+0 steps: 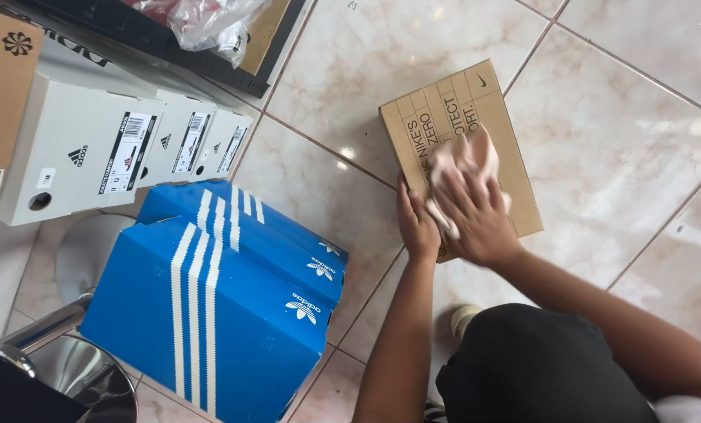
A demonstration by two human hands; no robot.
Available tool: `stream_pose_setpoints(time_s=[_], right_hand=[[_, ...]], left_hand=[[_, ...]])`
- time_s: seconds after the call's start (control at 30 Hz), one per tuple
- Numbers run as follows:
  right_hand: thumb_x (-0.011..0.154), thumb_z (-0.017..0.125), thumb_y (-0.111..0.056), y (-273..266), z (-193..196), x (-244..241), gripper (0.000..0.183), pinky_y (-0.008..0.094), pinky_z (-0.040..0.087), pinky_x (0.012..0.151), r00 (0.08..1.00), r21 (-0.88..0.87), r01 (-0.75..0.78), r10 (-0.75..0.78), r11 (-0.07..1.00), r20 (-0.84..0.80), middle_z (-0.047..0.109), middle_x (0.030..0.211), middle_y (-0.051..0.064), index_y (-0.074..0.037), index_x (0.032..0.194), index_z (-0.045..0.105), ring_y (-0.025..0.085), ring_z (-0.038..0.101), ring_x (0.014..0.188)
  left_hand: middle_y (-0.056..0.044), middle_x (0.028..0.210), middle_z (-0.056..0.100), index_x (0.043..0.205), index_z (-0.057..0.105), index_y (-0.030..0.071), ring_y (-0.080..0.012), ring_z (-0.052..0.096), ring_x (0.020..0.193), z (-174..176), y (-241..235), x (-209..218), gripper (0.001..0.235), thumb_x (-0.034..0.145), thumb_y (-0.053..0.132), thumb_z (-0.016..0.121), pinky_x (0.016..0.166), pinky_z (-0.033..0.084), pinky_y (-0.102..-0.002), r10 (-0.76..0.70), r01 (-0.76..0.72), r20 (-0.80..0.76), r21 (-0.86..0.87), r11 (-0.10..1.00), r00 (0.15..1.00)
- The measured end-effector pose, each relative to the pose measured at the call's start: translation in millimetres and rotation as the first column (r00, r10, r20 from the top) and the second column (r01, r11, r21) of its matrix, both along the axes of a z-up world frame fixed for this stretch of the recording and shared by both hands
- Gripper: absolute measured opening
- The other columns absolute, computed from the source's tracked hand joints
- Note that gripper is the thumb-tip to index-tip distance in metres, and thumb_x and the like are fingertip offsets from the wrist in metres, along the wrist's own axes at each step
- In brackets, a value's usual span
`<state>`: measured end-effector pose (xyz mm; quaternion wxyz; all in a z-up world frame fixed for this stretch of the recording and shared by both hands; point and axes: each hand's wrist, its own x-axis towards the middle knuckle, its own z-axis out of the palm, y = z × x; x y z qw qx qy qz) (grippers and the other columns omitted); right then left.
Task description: Cleaning shoeboxes with a cloth in a storage area
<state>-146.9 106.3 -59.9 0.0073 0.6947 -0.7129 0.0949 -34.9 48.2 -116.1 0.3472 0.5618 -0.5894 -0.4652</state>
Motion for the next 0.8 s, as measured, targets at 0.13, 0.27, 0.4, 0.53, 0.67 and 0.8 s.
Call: stream_pose_setpoints(time_s=[0.13, 0.27, 0.4, 0.53, 0.67, 0.8], right_hand=[[0.087, 0.05, -0.056, 53, 9, -30, 0.075, 0.062, 0.037, 0.11, 0.999, 0.044, 0.028, -0.027, 0.999, -0.037, 0.042, 0.164, 0.01, -0.027, 0.156, 0.048, 0.042, 0.041, 0.147], [0.094, 0.067, -0.032, -42, -5, -99, 0.066, 0.062, 0.04, 0.109, 0.895, -0.125, 0.209, -0.138, 0.97, 0.424, 0.044, 0.156, 0.026, -0.012, 0.154, 0.05, 0.055, 0.05, 0.131], [0.095, 0.068, -0.019, -113, -2, -144, 0.077, 0.042, 0.06, 0.086, 0.336, 0.401, 0.295, -0.487, 0.867, 0.806, 0.059, 0.132, 0.03, 0.0, 0.158, 0.028, 0.036, 0.068, 0.108], [0.099, 0.062, -0.026, -127, -22, -162, 0.039, 0.028, 0.055, 0.078, 0.089, 0.419, 0.216, -0.446, 0.882, 0.891, 0.066, 0.107, 0.011, 0.0, 0.127, 0.057, 0.017, 0.064, 0.089], [0.099, 0.075, -0.042, -40, -31, -139, 0.04, 0.05, 0.052, 0.091, 0.27, 0.523, 0.277, -0.587, 0.806, 0.763, 0.072, 0.101, 0.015, -0.007, 0.118, 0.072, 0.032, 0.07, 0.094], [0.091, 0.08, -0.029, 57, -11, -93, 0.042, 0.054, 0.054, 0.085, 0.111, 0.624, 0.289, -0.673, 0.726, 0.731, 0.071, 0.098, 0.024, 0.002, 0.118, 0.068, 0.037, 0.067, 0.088]], left_hand=[[-0.034, 0.145, 0.05, 0.151, 0.044, -0.003, -0.0496, 0.052, 0.131, 20, -4, -5, 0.051, 0.11, 0.028, 0.043, 0.11, 0.043, -0.055, -0.001, 0.001, 0.044, -0.003, 1.0, 0.999], [-0.029, 0.146, 0.052, 0.155, 0.041, 0.006, -0.0446, 0.055, 0.131, 13, -3, -3, 0.073, 0.096, 0.04, 0.067, 0.11, 0.044, -0.055, -0.02, 0.016, 0.16, 0.03, 0.999, 0.987], [-0.02, 0.14, 0.059, 0.151, 0.037, 0.002, -0.0342, 0.067, 0.117, 61, -18, -1, 0.079, 0.093, 0.049, 0.063, 0.091, 0.055, -0.041, -0.121, 0.109, 0.154, 0.087, 0.99, 0.981], [-0.022, 0.138, 0.059, 0.147, 0.041, -0.001, -0.0351, 0.066, 0.115, 47, -14, -5, 0.07, 0.095, 0.041, 0.064, 0.091, 0.055, -0.04, -0.068, 0.069, 0.151, -0.003, 0.998, 0.986], [-0.021, 0.15, 0.048, 0.154, 0.039, 0.007, -0.041, 0.053, 0.134, 27, -9, -12, 0.076, 0.097, 0.05, 0.064, 0.108, 0.046, -0.056, 0.004, -0.019, 0.19, 0.076, 0.997, 0.982], [-0.023, 0.151, 0.046, 0.154, 0.038, 0.008, -0.0428, 0.05, 0.136, 31, -8, -13, 0.071, 0.099, 0.046, 0.062, 0.11, 0.043, -0.057, 0.006, -0.023, 0.161, 0.102, 0.995, 0.987]])
